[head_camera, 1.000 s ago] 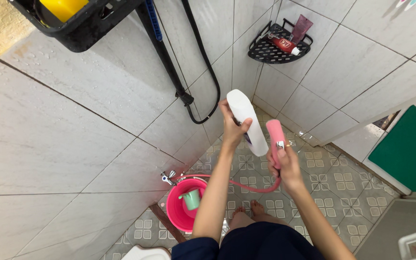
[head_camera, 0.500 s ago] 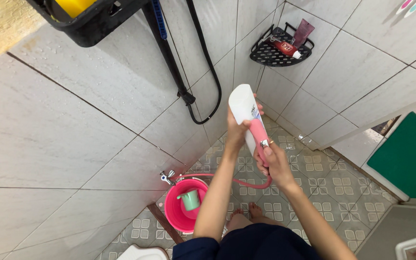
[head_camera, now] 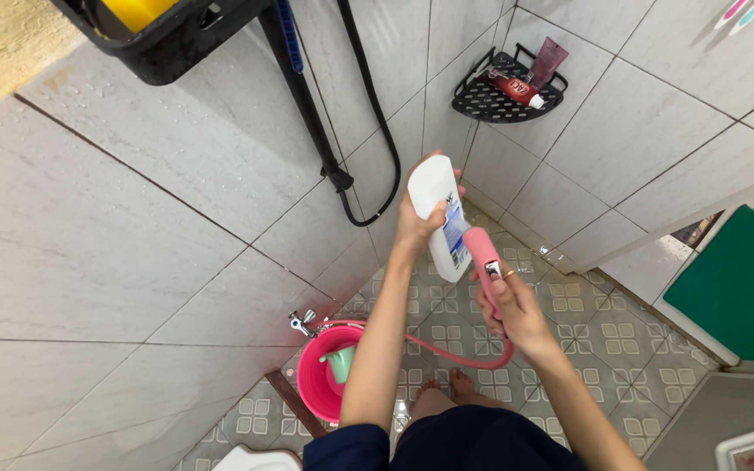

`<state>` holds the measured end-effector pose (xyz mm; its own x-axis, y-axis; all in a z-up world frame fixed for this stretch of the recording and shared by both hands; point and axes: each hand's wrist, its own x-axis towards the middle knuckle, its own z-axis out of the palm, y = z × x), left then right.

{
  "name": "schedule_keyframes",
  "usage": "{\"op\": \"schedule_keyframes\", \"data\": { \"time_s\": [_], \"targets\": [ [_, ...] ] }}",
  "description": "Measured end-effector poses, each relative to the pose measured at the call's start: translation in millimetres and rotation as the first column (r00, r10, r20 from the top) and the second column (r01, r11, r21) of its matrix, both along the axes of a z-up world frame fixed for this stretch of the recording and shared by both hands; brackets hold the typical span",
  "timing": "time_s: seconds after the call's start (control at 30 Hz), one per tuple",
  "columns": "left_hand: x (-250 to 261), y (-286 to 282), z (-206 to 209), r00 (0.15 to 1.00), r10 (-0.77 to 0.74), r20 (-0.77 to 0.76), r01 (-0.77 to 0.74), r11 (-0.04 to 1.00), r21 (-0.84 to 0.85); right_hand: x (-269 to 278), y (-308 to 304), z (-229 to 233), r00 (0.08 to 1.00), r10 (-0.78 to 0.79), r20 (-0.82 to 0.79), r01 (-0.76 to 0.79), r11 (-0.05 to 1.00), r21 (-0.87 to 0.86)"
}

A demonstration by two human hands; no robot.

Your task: The person uses a handheld pink shower sprayer to rinse various toiletries in a bathroom. They spray a green soap dish, a white lotion bottle, a pink tube, and a red tube, then place them back on the wall-mounted shelves.

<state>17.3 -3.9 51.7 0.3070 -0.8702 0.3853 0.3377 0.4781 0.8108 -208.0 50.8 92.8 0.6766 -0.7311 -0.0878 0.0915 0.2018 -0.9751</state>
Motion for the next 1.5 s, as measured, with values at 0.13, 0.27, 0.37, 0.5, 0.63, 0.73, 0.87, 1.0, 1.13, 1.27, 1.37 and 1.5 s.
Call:
{"op": "schedule_keyframes", "data": {
  "time_s": [0.13, 0.27, 0.37, 0.5, 0.63, 0.73, 0.87, 1.0, 1.13, 1.27, 1.37, 1.5],
  "targets": [
    [-5.2, -5.7, -20.5, 0.992, 0.019, 0.126, -0.025, 0.999, 0.044, -3.6, -0.4, 12.0, 0.996, -0.039, 0.080, 0.041, 0.999, -0.026],
    [-9.5, -6.6, -32.9, 0.983, 0.039, 0.179, -0.047, 0.998, 0.041, -5.4, 4.7, 7.7, 0.999, -0.047, -0.022, 0.048, 0.999, 0.005],
    [-10.5, -7.4, -38.6, 0.966, 0.082, 0.245, -0.093, 0.995, 0.035, -5.0, 9.3, 0.0, 1.000, -0.029, -0.011, 0.029, 1.000, -0.001],
    [-12.2, -5.7, -50.4, 0.914, 0.147, 0.378, -0.192, 0.978, 0.082, -8.1, 6.0, 2.5, 0.997, -0.037, 0.069, 0.039, 0.999, -0.019],
    [-14.8, -6.5, -51.2, 0.881, 0.210, 0.423, -0.258, 0.965, 0.058, -5.7, 8.1, 6.8, 0.997, -0.076, 0.020, 0.076, 0.997, 0.006],
    [-15.4, 0.4, -42.3, 0.866, 0.240, 0.438, -0.240, 0.969, -0.056, -2.0, 14.8, 4.9, 0.998, -0.056, -0.017, 0.056, 0.998, 0.011],
    [-14.7, 7.6, -36.1, 0.827, 0.212, 0.521, -0.287, 0.955, 0.068, -1.3, 11.1, 9.5, 0.998, -0.049, 0.048, 0.050, 0.999, -0.019],
    [-13.9, 12.6, -28.0, 0.802, 0.255, 0.540, -0.297, 0.955, -0.010, 0.1, 5.8, 16.5, 0.993, -0.089, 0.074, 0.087, 0.996, 0.022],
    [-14.0, 14.7, -18.8, 0.756, 0.286, 0.589, -0.297, 0.951, -0.081, 4.0, 13.6, 14.4, 0.995, -0.077, -0.057, 0.079, 0.996, 0.036],
    [-15.5, 13.2, -25.3, 0.735, 0.268, 0.623, -0.329, 0.944, -0.017, 5.3, 7.3, 15.9, 0.996, -0.093, 0.004, 0.094, 0.996, -0.003],
    [-18.3, 10.2, -37.4, 0.777, 0.255, 0.575, -0.361, 0.930, 0.075, 5.1, 4.7, 13.5, 0.993, -0.113, 0.030, 0.112, 0.994, 0.008],
    [-19.3, 6.6, -51.6, 0.837, 0.229, 0.497, -0.344, 0.927, 0.151, 10.6, 11.8, -0.9, 0.986, -0.129, -0.104, 0.131, 0.991, 0.009]
  ]
}}
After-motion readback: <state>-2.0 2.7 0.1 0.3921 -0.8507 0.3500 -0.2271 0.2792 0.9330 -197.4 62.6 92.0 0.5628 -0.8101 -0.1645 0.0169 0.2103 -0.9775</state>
